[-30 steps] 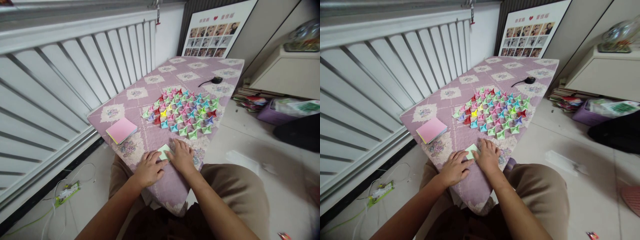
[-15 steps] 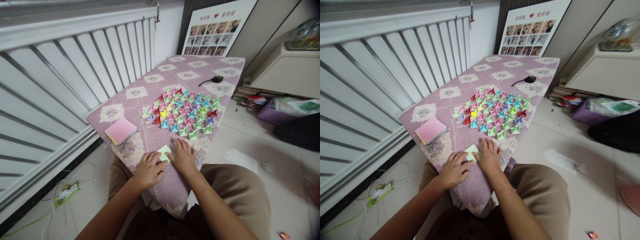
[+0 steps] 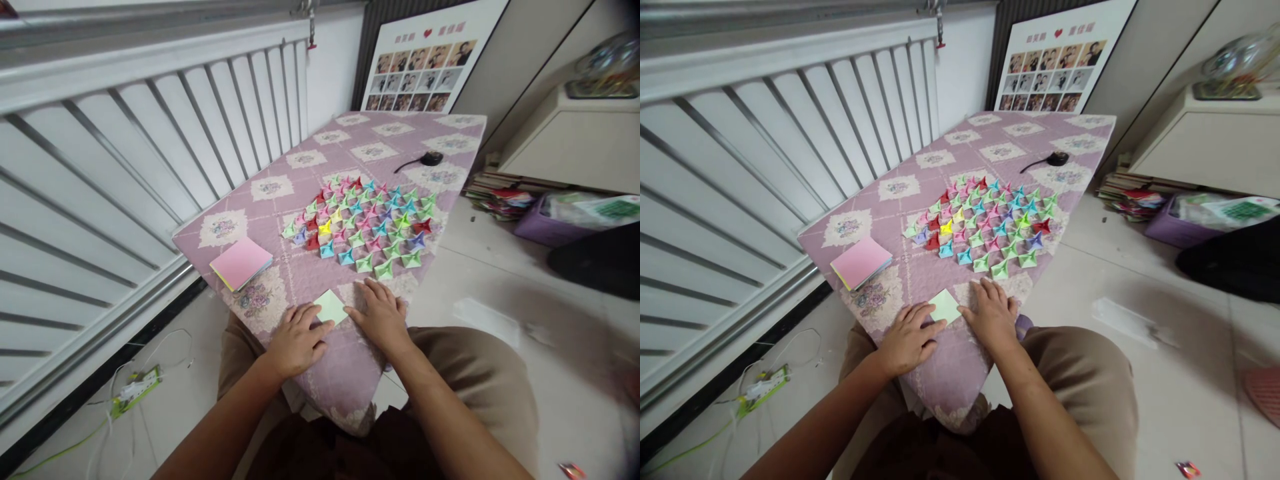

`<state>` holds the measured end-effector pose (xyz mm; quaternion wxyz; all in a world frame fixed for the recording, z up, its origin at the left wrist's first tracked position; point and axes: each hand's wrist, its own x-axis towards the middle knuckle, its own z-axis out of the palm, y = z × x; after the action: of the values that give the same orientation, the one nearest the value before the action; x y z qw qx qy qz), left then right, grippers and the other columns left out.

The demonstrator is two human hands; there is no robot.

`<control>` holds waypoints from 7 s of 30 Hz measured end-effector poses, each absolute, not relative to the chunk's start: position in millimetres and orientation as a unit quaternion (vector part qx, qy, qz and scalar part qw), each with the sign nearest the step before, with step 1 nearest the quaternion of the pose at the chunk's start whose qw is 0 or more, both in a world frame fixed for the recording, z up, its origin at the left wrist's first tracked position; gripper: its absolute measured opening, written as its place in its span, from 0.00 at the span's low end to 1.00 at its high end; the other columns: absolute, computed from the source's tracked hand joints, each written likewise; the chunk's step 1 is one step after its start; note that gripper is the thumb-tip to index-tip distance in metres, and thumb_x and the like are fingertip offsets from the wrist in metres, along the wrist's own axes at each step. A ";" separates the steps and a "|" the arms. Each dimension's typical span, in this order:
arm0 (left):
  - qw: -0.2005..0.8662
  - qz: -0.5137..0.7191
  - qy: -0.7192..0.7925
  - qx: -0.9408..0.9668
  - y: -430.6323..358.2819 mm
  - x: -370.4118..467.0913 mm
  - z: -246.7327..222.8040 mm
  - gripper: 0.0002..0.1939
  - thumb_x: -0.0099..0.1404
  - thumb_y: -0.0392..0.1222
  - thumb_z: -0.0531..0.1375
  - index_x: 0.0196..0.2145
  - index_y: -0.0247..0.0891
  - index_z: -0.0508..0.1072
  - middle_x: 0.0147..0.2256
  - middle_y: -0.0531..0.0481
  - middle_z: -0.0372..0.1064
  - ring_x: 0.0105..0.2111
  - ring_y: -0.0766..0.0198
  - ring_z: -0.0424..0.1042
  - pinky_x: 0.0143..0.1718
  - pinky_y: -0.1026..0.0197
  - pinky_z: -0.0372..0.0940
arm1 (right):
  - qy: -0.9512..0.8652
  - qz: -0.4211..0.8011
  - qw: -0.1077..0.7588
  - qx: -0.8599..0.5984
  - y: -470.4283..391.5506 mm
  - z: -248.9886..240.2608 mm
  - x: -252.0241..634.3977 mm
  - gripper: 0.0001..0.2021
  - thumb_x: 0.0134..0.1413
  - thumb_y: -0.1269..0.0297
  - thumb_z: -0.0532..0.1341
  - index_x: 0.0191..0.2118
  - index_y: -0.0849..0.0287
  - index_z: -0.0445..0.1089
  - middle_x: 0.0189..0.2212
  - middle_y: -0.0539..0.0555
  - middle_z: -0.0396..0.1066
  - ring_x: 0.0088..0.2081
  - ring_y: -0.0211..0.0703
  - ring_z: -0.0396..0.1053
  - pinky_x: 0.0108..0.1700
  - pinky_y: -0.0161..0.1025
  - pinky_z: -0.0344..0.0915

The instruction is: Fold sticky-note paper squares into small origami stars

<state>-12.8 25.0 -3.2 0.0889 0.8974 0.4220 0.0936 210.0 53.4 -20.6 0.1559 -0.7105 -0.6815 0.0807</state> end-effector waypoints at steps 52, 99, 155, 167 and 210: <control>0.116 0.119 0.420 0.892 24.5 -17.6 -8.1 0.21 0.62 0.43 0.60 0.53 0.53 0.69 0.61 0.48 0.53 0.61 0.52 0.50 0.61 0.43 0.47 | -0.791 0.044 0.147 -0.592 18.4 -10.3 172.8 0.14 0.61 0.63 0.54 0.51 0.51 0.69 0.42 0.54 0.69 0.43 0.45 0.62 0.42 0.41 0.53; 0.204 0.002 0.607 0.768 93.1 14.9 19.3 0.21 0.52 0.48 0.65 0.42 0.37 0.70 0.42 0.44 0.72 0.42 0.54 0.71 0.41 0.60 0.62 | -0.707 0.115 0.246 -0.653 37.7 -19.7 175.3 0.22 0.52 0.60 0.60 0.54 0.54 0.65 0.57 0.56 0.62 0.60 0.54 0.52 0.58 0.58 0.45; 0.004 0.091 0.469 0.879 32.4 -1.8 35.0 0.06 0.65 0.38 0.55 0.38 0.40 0.71 0.38 0.46 0.67 0.42 0.56 0.62 0.45 0.53 0.56 | -0.862 -0.012 0.241 -0.446 31.1 24.8 187.2 0.07 0.56 0.72 0.56 0.34 0.55 0.71 0.32 0.51 0.69 0.40 0.43 0.63 0.59 0.52 0.43; 0.041 0.069 0.506 0.859 -7.3 1.4 2.6 0.08 0.67 0.40 0.53 0.35 0.41 0.71 0.35 0.47 0.67 0.40 0.56 0.62 0.43 0.53 0.53 | -0.879 0.034 0.185 -0.439 4.5 -6.3 189.1 0.07 0.55 0.71 0.57 0.35 0.55 0.71 0.33 0.52 0.69 0.40 0.44 0.63 0.58 0.50 0.46; 0.196 0.053 0.693 0.692 0.4 5.8 18.3 0.11 0.62 0.46 0.58 0.26 0.39 0.70 0.35 0.50 0.71 0.40 0.56 0.66 0.44 0.53 0.52 | -0.771 0.112 0.236 -0.580 13.7 -16.3 189.7 0.13 0.54 0.55 0.62 0.23 0.56 0.67 0.29 0.52 0.65 0.41 0.48 0.62 0.45 0.44 0.52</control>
<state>5.8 0.4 18.3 0.1960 0.6922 0.6926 0.0528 189.7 13.7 -16.3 0.2364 -0.5802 -0.7713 0.1123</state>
